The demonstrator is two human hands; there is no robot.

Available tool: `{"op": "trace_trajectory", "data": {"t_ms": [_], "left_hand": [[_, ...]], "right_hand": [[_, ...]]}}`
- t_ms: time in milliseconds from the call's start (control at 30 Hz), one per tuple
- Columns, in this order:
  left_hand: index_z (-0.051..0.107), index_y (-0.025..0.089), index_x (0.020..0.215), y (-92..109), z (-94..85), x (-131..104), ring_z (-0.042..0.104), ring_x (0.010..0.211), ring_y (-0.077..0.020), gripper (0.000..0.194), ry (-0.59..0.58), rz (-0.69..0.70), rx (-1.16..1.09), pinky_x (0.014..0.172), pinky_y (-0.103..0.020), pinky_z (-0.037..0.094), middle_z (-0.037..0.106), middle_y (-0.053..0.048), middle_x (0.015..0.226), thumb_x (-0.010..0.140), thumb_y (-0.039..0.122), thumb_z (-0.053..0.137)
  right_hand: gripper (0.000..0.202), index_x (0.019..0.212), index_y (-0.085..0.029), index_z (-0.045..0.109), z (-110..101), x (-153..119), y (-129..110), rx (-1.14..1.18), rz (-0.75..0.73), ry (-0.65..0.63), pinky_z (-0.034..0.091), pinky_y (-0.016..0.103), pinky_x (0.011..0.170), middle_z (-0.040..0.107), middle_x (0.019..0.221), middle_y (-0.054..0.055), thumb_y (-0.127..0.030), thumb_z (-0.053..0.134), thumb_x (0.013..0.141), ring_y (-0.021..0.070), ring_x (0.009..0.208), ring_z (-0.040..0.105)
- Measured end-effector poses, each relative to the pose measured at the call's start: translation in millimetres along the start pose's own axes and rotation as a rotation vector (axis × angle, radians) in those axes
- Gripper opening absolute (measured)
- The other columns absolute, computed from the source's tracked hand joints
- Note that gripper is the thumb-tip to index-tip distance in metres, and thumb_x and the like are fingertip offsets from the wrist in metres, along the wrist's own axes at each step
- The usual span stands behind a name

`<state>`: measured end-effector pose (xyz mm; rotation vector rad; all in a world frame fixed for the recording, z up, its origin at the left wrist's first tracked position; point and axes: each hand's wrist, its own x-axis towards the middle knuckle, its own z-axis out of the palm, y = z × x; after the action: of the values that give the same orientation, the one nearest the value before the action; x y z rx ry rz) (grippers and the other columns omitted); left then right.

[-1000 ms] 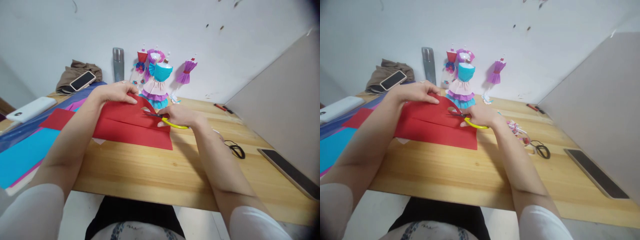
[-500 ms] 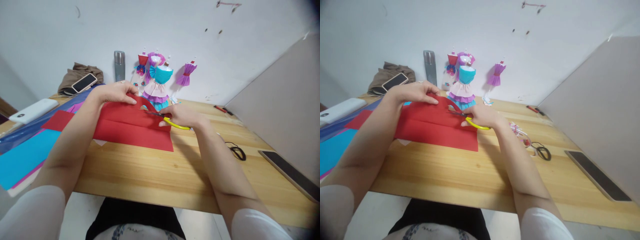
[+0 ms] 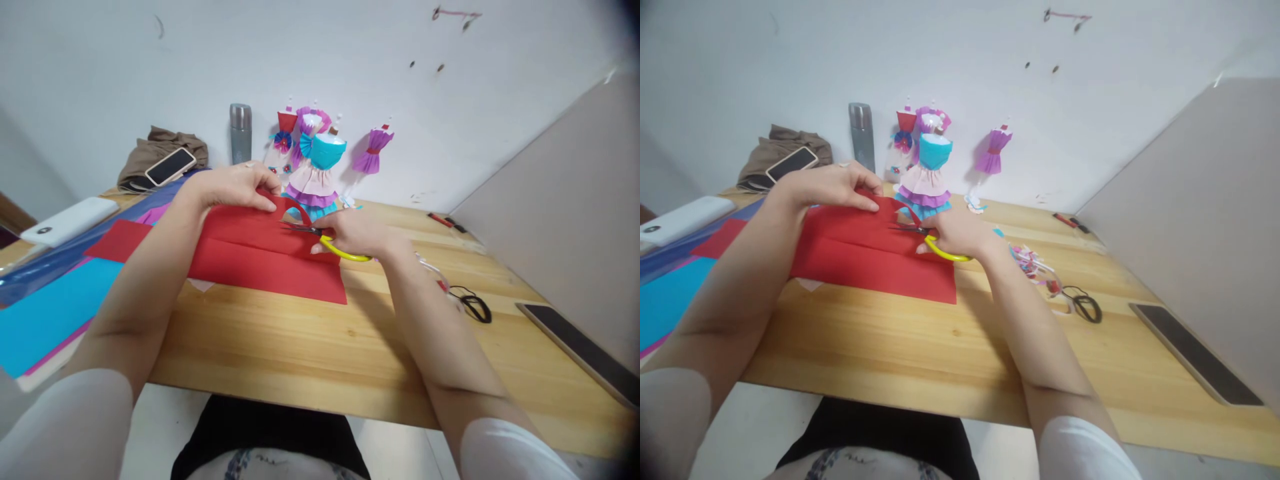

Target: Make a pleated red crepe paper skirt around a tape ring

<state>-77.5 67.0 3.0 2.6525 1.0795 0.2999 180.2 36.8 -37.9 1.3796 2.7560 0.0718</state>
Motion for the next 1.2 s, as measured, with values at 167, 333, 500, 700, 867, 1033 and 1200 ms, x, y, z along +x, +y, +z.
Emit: {"op": "trace_trajectory", "data": {"t_ms": [167,333,500,700,867,1033,1200], "left_hand": [[0.065,0.014,0.080,10,-1.6,-1,0.054,0.076,-0.0160,0.023,-0.027,-0.046,-0.013,0.072,-0.026,0.039,0.064,-0.002,0.078,0.078,0.036,0.059],[0.066,0.013,0.080,7,-4.6,-3,0.054,0.076,-0.0161,0.021,-0.046,-0.040,0.018,0.072,-0.025,0.038,0.064,-0.002,0.075,0.081,0.033,0.059],[0.067,0.012,0.084,4,-2.7,-2,0.053,0.081,-0.0154,0.021,-0.042,-0.031,0.073,0.077,-0.024,0.036,0.063,-0.001,0.073,0.085,0.031,0.059],[0.068,0.012,0.086,7,-2.5,-3,0.054,0.085,-0.0172,0.024,-0.028,-0.035,0.048,0.078,-0.025,0.036,0.066,-0.003,0.079,0.087,0.034,0.057],[0.067,0.014,0.085,9,-4.0,-3,0.055,0.087,-0.0181,0.024,-0.019,-0.018,0.064,0.077,-0.025,0.037,0.067,-0.003,0.079,0.086,0.035,0.056],[0.068,0.015,0.086,11,-4.9,-4,0.055,0.085,-0.0184,0.022,-0.034,-0.045,0.070,0.076,-0.025,0.037,0.066,-0.003,0.078,0.085,0.034,0.056],[0.068,0.014,0.083,10,-4.5,-4,0.055,0.084,-0.0181,0.024,-0.021,-0.047,0.032,0.075,-0.026,0.037,0.066,-0.003,0.077,0.085,0.035,0.057]], "right_hand": [[0.049,0.125,-0.021,0.070,8,11,-9,-0.030,-0.024,0.052,0.035,0.031,0.067,0.074,0.100,0.012,-0.053,0.060,0.090,0.0270,0.090,0.065],[0.051,0.120,-0.018,0.071,8,12,-11,-0.026,-0.052,0.059,0.033,0.031,0.065,0.073,0.097,0.012,-0.058,0.061,0.089,0.0273,0.087,0.065],[0.054,0.128,-0.017,0.068,5,13,-13,0.001,-0.068,0.062,0.033,0.030,0.067,0.073,0.103,0.014,-0.054,0.059,0.091,0.0274,0.088,0.065],[0.059,0.139,-0.021,0.062,7,17,-14,0.033,-0.106,0.098,0.034,0.029,0.070,0.072,0.105,0.013,-0.055,0.060,0.090,0.0271,0.090,0.065],[0.058,0.139,-0.022,0.061,12,20,-14,0.010,-0.113,0.122,0.035,0.030,0.070,0.072,0.102,0.013,-0.055,0.059,0.091,0.0275,0.090,0.065],[0.054,0.135,-0.020,0.064,13,22,-15,0.010,-0.121,0.127,0.037,0.031,0.071,0.072,0.104,0.014,-0.052,0.057,0.092,0.0277,0.090,0.065],[0.049,0.133,-0.021,0.065,14,23,-13,0.013,-0.105,0.149,0.036,0.031,0.071,0.073,0.107,0.014,-0.047,0.059,0.092,0.0287,0.095,0.066]]}}
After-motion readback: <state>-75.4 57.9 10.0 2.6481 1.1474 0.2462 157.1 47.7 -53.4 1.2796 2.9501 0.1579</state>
